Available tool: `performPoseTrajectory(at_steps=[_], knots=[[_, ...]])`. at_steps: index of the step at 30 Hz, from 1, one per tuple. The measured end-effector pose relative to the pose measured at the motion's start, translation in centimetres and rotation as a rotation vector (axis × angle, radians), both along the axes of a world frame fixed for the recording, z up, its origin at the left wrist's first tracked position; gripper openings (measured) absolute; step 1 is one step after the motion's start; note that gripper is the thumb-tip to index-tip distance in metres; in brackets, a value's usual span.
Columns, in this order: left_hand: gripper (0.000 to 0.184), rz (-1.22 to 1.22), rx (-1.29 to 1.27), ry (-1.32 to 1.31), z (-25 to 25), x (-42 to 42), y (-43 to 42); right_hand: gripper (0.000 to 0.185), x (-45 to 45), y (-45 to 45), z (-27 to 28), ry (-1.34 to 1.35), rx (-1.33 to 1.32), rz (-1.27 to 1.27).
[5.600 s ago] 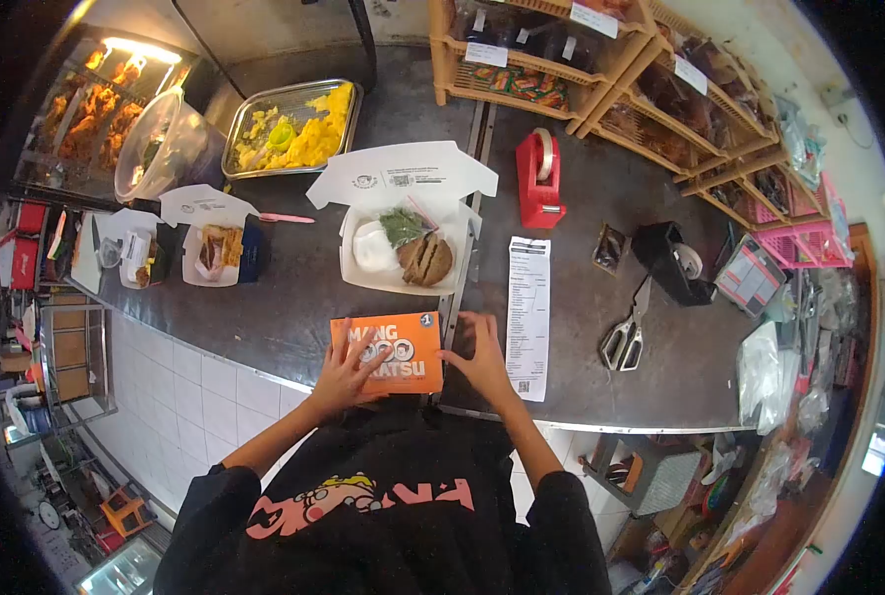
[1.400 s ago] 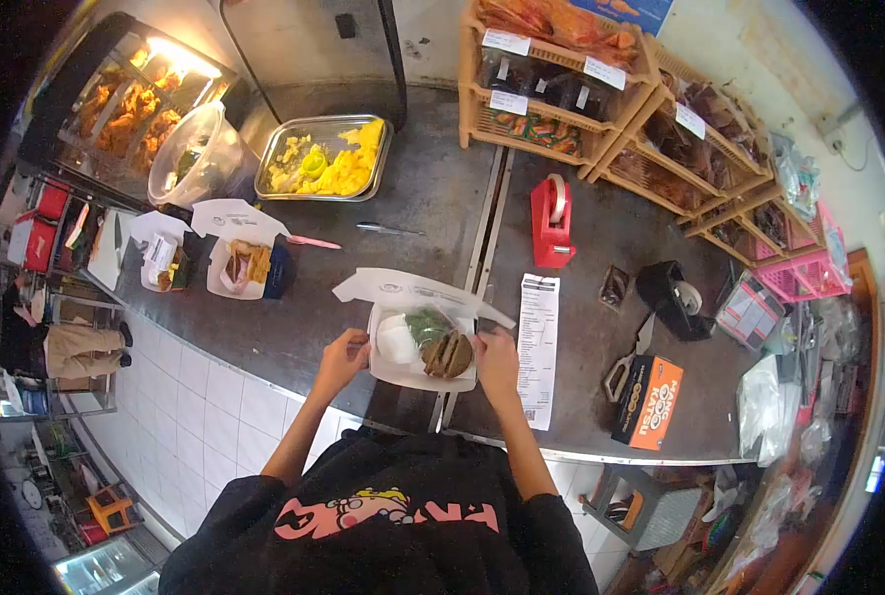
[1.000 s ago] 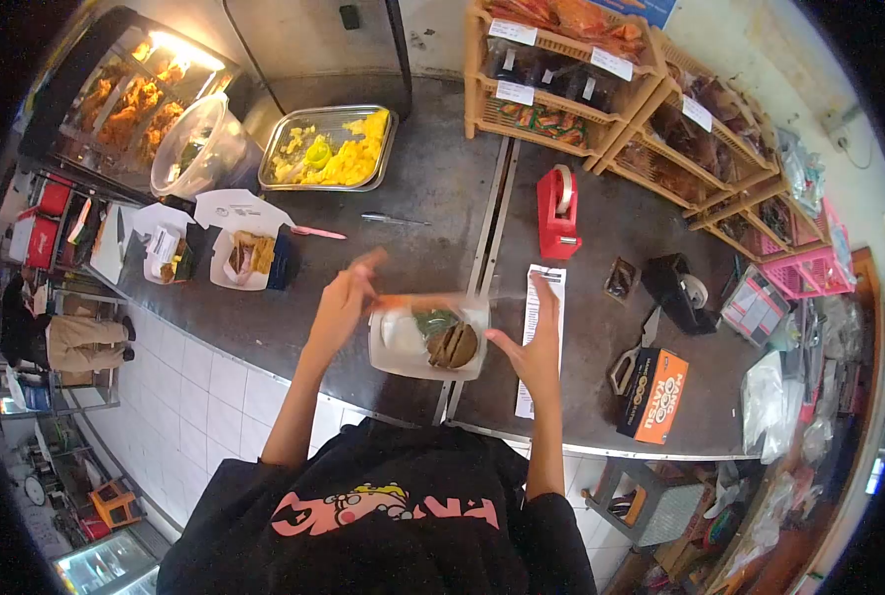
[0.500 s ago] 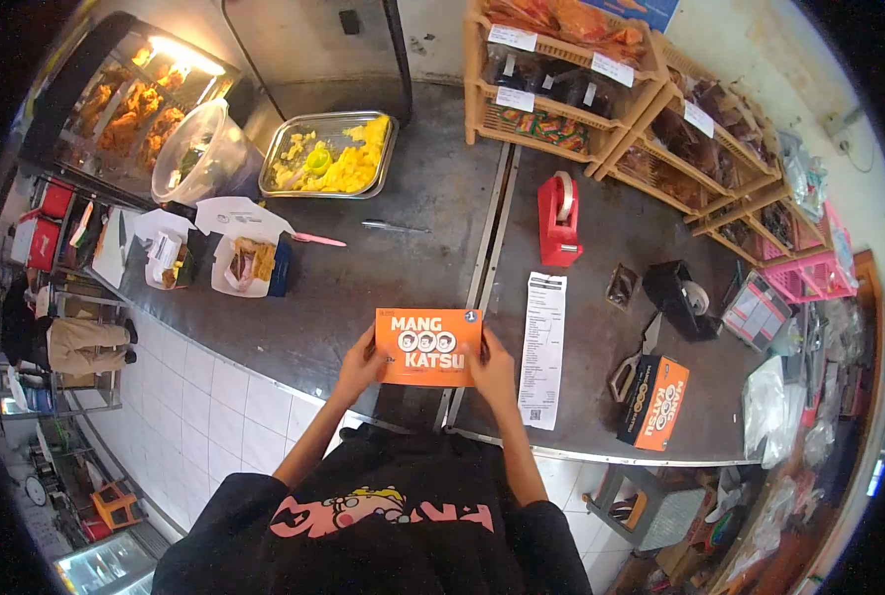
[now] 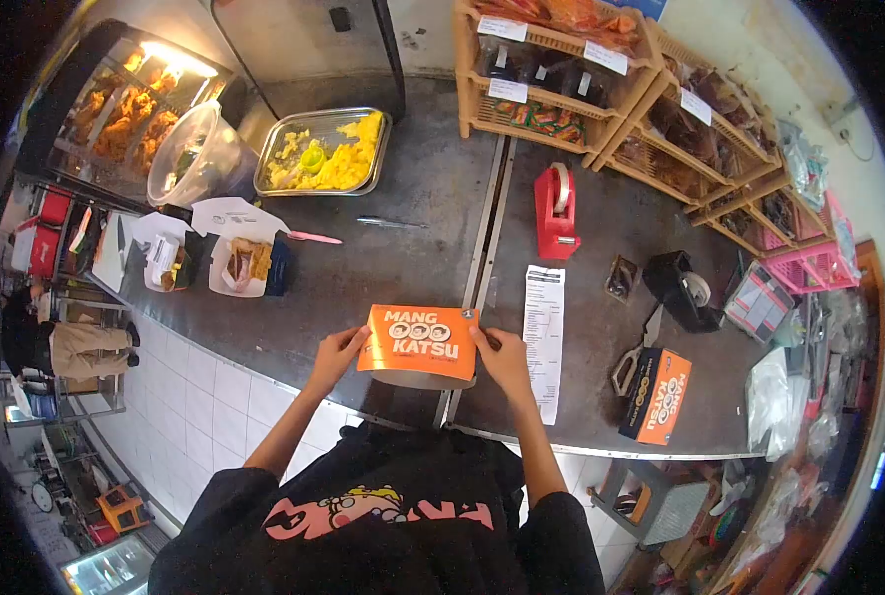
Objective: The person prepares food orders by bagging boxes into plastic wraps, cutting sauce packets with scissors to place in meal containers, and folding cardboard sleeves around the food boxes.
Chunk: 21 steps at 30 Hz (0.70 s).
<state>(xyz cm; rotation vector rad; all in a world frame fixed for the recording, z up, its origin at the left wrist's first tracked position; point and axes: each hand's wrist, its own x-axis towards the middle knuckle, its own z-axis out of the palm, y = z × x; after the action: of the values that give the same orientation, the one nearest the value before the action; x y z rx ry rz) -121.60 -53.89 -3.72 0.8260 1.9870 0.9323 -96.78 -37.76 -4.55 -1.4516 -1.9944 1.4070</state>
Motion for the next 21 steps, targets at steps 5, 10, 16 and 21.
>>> performPoseTrajectory(at_steps=[5,10,16,21], knots=[[0.052,0.107,-0.036,-0.116,-1.1,0.3,-0.4,0.048,-0.6,0.0,3.3,0.01,-0.066,-0.025],[0.041,-0.045,0.107,0.24,-2.2,2.6,-1.2,0.045,0.4,-2.0,-0.2,-0.035,0.225,0.022],[0.047,-0.141,0.158,0.477,-2.6,3.3,-0.8,0.055,0.2,-2.1,1.2,-0.134,0.339,0.075],[0.063,-0.816,0.274,0.875,0.7,3.0,0.9,0.088,-1.7,-3.6,3.8,-0.256,0.668,0.732]])
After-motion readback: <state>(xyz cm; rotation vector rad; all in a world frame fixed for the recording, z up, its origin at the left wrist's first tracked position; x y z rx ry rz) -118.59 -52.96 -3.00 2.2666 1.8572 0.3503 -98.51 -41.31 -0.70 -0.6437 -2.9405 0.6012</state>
